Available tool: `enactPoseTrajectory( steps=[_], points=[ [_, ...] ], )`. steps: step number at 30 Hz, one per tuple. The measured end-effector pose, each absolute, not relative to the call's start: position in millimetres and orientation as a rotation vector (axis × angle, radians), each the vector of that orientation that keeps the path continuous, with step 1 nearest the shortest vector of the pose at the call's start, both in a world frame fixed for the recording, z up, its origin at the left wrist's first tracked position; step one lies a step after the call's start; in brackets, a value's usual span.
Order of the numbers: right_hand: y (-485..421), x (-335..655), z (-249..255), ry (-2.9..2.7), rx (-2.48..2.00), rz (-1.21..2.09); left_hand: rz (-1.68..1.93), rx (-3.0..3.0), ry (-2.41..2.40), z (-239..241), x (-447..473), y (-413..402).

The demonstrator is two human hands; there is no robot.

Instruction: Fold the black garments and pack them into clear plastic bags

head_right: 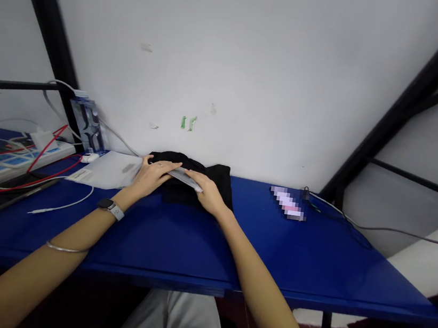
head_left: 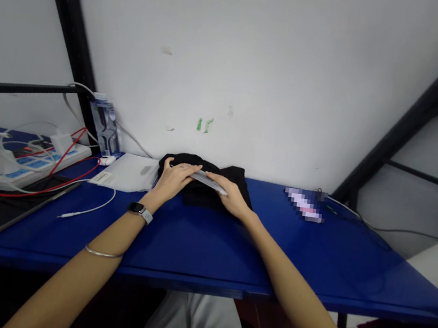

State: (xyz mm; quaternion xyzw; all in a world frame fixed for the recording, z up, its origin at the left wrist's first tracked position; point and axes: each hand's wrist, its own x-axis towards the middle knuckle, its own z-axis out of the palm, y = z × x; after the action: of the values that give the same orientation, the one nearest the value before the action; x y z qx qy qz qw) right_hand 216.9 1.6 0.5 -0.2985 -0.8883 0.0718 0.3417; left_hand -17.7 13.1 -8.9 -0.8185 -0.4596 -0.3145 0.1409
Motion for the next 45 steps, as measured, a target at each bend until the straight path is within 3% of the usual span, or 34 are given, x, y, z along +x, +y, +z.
enactPoseTrajectory(
  steps=[5, 9, 15, 21, 33, 45],
  points=[
    [-2.7, 229.9, 14.3, -2.316, -0.860, 0.379, -0.953, -2.259, -1.456, -8.3, -16.7, 11.8],
    [7.4, 242.1, 13.8, -2.098, -0.927, 0.351, -0.960, -2.166, -1.631, -13.4, -19.6, 13.9],
    [11.5, 279.5, 21.4, -1.668, -1.257, -0.098, -0.869, -2.093, -1.930, -30.2, -31.8, 26.8],
    [6.8, 313.0, 7.3, -1.756, -1.802, -0.510, -0.704, -2.174, -2.094, -33.6, -40.0, 30.6],
    [20.7, 336.7, -12.3, -2.111, -2.315, -0.170, -0.512, -2.155, -2.107, -13.5, -37.5, 21.0],
    [29.9, 364.9, -15.7, -2.302, -2.141, 0.165, -0.496, -2.126, -2.161, -12.0, -35.8, 17.4]
  ],
)
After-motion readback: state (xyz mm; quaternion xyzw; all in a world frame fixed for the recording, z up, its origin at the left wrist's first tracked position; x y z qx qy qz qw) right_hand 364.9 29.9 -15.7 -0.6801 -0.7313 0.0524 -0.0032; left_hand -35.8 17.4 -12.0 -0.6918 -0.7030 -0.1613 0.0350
